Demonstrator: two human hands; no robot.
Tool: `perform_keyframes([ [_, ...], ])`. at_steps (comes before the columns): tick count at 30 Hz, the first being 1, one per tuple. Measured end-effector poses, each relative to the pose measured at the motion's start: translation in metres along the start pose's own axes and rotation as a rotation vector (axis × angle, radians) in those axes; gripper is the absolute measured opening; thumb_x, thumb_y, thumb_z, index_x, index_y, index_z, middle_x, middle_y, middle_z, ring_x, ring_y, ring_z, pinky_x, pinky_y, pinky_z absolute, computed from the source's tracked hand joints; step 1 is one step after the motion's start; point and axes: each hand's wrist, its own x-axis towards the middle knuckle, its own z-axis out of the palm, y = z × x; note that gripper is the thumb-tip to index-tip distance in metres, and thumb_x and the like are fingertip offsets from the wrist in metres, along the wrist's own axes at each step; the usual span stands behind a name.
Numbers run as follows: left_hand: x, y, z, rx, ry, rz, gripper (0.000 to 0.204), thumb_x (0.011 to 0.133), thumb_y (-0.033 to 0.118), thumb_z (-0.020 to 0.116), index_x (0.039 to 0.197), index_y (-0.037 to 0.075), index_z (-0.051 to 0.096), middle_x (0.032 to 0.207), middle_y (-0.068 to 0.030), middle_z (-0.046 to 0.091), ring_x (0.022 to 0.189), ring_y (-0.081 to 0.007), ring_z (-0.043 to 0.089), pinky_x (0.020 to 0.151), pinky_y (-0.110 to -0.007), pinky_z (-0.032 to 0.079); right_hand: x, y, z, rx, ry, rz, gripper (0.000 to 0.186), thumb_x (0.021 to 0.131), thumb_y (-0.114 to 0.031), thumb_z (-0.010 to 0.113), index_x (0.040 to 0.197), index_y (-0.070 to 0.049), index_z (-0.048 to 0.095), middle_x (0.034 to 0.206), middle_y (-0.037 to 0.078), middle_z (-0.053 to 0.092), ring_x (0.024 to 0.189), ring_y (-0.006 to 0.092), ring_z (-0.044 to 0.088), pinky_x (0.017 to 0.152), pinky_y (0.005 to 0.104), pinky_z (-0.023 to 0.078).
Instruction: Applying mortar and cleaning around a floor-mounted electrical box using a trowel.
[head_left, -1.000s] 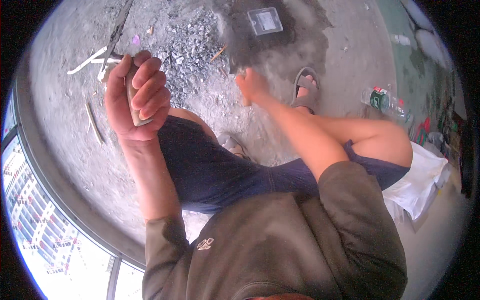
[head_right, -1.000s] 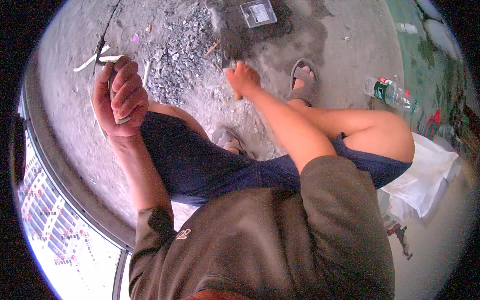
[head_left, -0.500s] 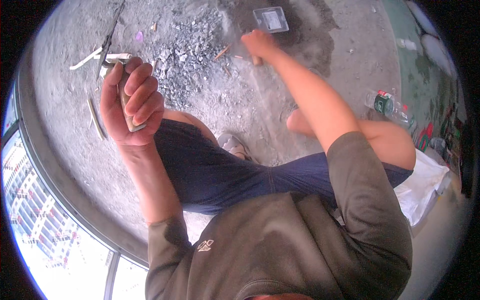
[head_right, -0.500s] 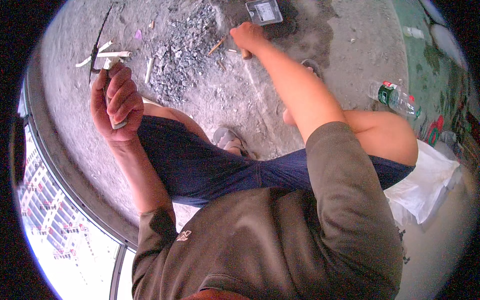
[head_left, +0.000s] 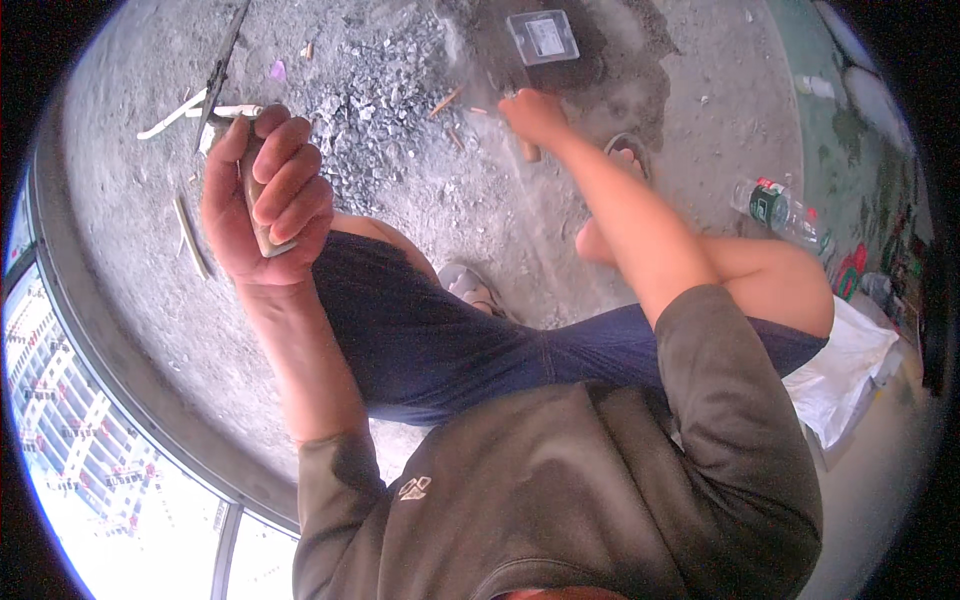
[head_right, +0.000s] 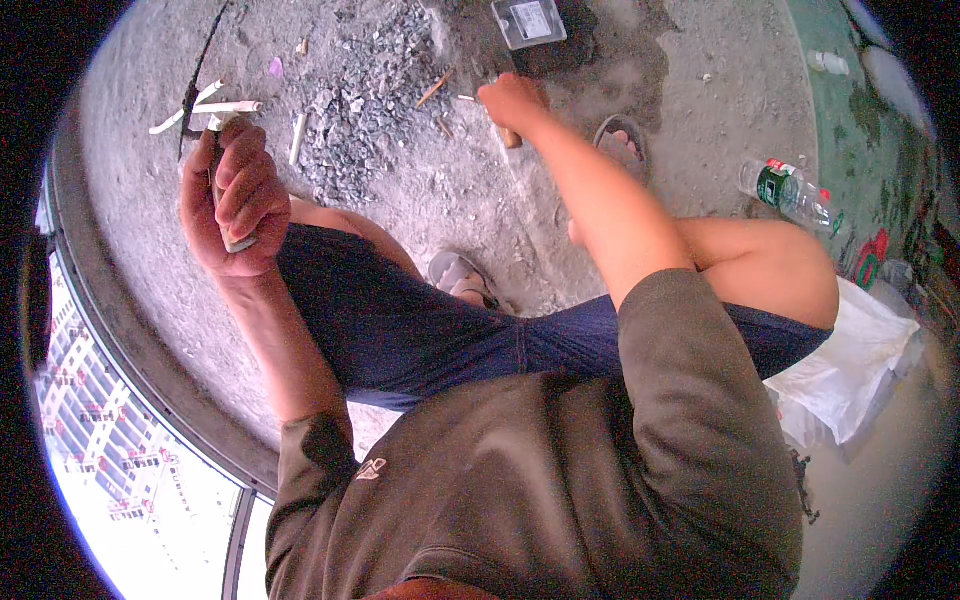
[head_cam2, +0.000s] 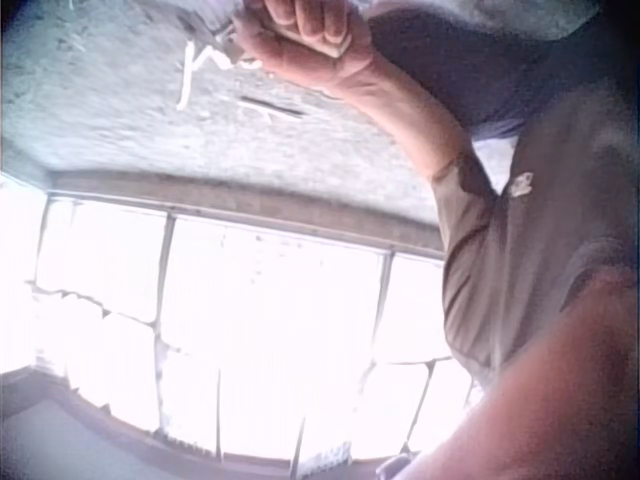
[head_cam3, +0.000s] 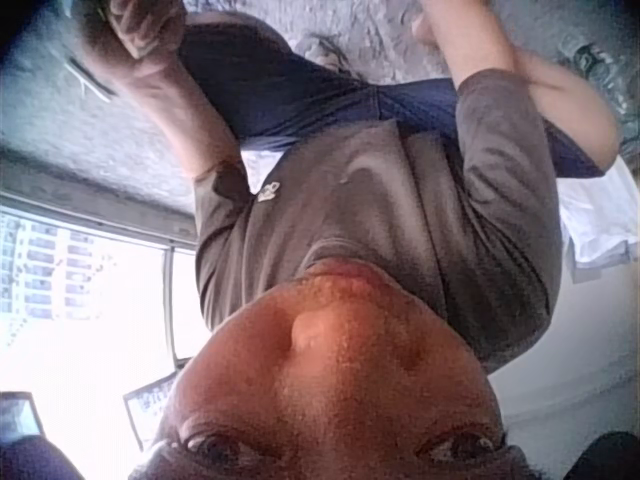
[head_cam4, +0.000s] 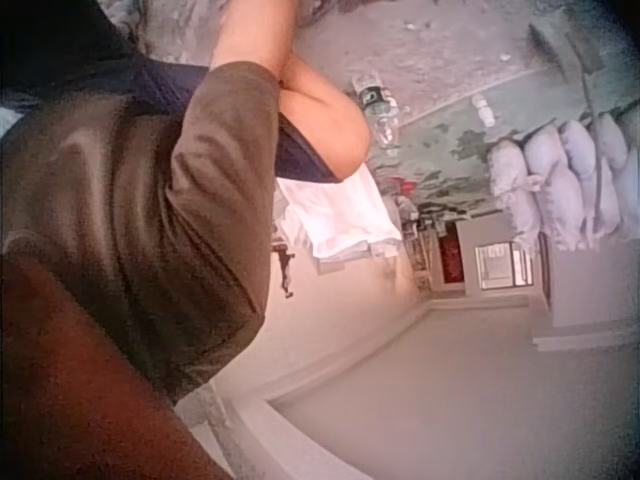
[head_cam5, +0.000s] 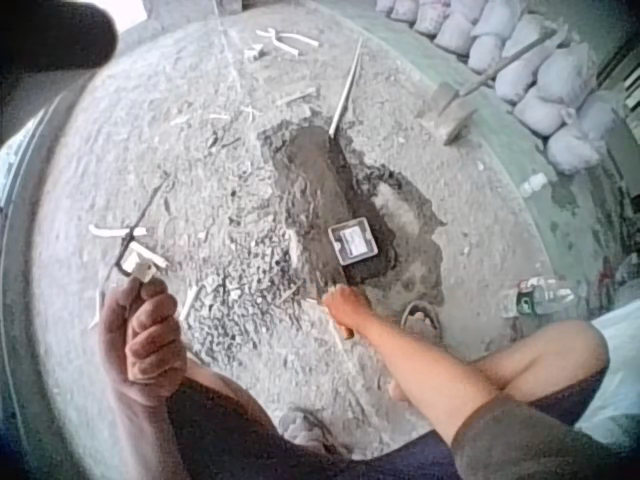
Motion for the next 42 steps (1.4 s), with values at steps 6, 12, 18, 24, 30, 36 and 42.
perform_keyframes([
  [6,0.005,0.000,0.001,-0.018,-0.050,-0.070,0.023,0.095,0.022,0.038,0.090,0.001,0.045,0.069,-0.0028,0.041,0.043,-0.0080,0.039,0.032,-0.020,0.037,-0.022,0.013,0.061,0.288,0.072,0.228,0.035,0.082,-0.032,0.050,0.089,0.001,0.063,0.095,0.026,0.062,0.088,0.0418,0.061,0.077,0.0495,0.049],
  [12,0.007,-0.001,0.001,-0.018,-0.069,-0.111,0.023,0.095,0.023,0.039,0.089,0.001,0.045,0.069,-0.0030,0.041,0.044,-0.0085,0.038,0.032,-0.021,0.036,-0.024,-0.009,0.018,0.472,0.213,0.379,0.039,0.081,-0.035,0.050,0.092,0.001,0.061,0.094,0.027,0.062,0.088,0.0418,0.060,0.079,0.0490,0.047],
  [18,0.005,0.000,-0.001,-0.041,-0.061,-0.105,0.022,0.095,0.023,0.039,0.089,0.002,0.044,0.069,-0.0030,0.040,0.044,-0.0085,0.039,0.032,-0.021,0.037,0.022,0.001,-0.040,0.256,0.101,0.095,0.024,0.081,-0.023,0.047,0.089,-0.008,0.065,0.091,0.024,0.063,0.087,0.0398,0.062,0.077,0.0496,0.048],
  [24,0.005,0.002,-0.001,-0.015,-0.068,-0.087,0.024,0.095,0.023,0.037,0.089,0.001,0.044,0.069,-0.0028,0.040,0.044,-0.0083,0.039,0.032,-0.021,0.037,0.013,0.006,-0.025,0.071,-0.013,-0.026,0.019,0.079,-0.017,0.050,0.085,-0.008,0.065,0.090,0.020,0.064,0.086,0.0389,0.063,0.073,0.0479,0.051],
  [30,0.003,0.004,-0.006,-0.042,-0.094,-0.098,0.023,0.095,0.023,0.038,0.090,0.001,0.044,0.070,-0.0032,0.040,0.046,-0.0088,0.040,0.032,-0.021,0.037,-0.012,-0.004,-0.028,0.056,0.098,-0.001,0.018,0.078,-0.017,0.052,0.084,-0.007,0.065,0.090,0.021,0.064,0.087,0.0381,0.063,0.071,0.0469,0.052],
  [36,0.009,0.001,-0.005,-0.041,-0.085,-0.117,0.023,0.095,0.022,0.038,0.089,0.001,0.044,0.070,-0.0035,0.041,0.046,-0.0090,0.040,0.032,-0.021,0.037,0.057,0.019,-0.012,0.079,0.154,0.003,0.020,0.079,-0.020,0.050,0.085,-0.009,0.066,0.091,0.020,0.064,0.087,0.0382,0.063,0.071,0.0465,0.051],
  [42,0.008,0.002,-0.007,-0.055,-0.086,-0.100,0.022,0.095,0.021,0.037,0.088,0.001,0.043,0.070,-0.0035,0.041,0.046,-0.0090,0.040,0.032,-0.021,0.037,0.017,-0.001,0.004,0.121,0.053,0.036,0.025,0.080,-0.023,0.049,0.088,-0.008,0.067,0.093,0.021,0.064,0.085,0.0390,0.063,0.074,0.0483,0.050],
])
